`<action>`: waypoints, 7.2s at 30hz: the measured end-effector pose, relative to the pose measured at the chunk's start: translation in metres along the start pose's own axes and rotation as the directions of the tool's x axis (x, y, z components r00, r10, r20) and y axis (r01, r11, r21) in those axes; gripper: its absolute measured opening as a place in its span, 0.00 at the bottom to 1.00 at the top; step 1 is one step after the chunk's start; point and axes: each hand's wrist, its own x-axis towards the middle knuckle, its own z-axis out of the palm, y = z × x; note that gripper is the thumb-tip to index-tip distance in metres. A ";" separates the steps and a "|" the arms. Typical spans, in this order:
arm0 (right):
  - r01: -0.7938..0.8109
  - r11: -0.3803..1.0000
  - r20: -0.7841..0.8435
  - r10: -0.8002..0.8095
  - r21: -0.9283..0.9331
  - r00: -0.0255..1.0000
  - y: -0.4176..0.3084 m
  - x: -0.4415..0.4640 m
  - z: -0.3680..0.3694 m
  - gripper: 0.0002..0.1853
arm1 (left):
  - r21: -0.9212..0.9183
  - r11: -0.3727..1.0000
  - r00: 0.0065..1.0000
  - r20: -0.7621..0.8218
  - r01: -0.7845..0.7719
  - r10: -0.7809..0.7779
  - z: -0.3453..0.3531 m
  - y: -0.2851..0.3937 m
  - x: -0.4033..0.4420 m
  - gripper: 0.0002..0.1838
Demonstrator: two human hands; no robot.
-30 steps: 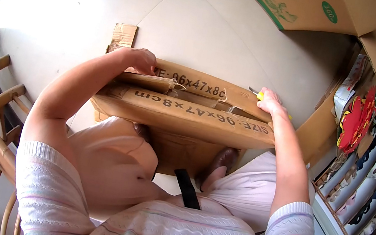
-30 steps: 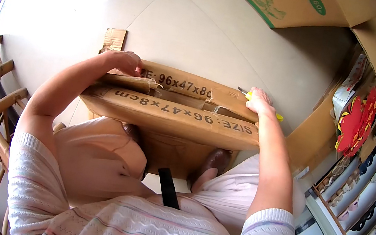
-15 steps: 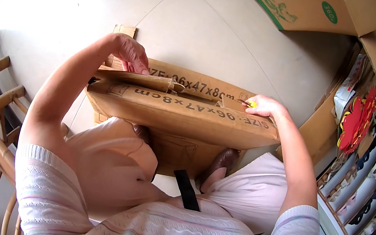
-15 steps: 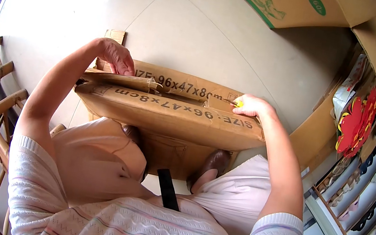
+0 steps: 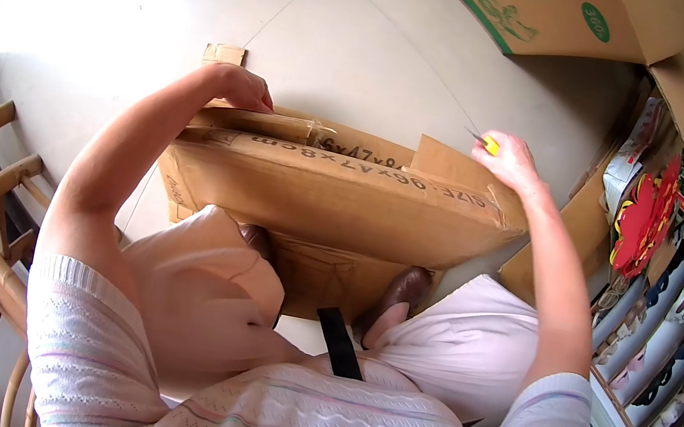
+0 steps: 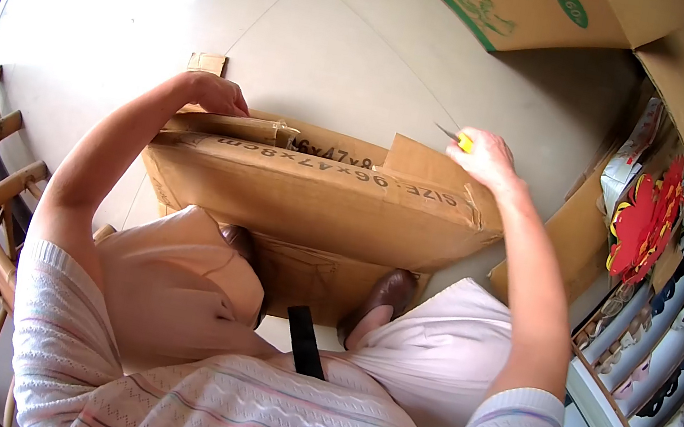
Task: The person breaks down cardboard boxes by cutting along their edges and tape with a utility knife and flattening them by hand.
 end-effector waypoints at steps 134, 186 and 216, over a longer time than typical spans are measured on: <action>0.313 0.887 0.287 -0.219 -0.339 0.932 0.007 0.002 0.052 0.24 | 0.386 0.850 0.933 0.121 -0.360 0.340 0.039 0.100 -0.030 0.34; 0.246 0.959 0.418 -0.167 -0.142 0.893 -0.002 -0.014 0.075 0.30 | 0.387 0.799 0.887 0.152 -0.460 0.437 0.045 0.106 -0.049 0.26; -0.385 0.873 0.233 0.324 0.300 0.917 0.083 0.019 0.015 0.17 | 0.235 0.869 0.887 -0.056 -0.435 0.459 0.022 0.077 -0.001 0.31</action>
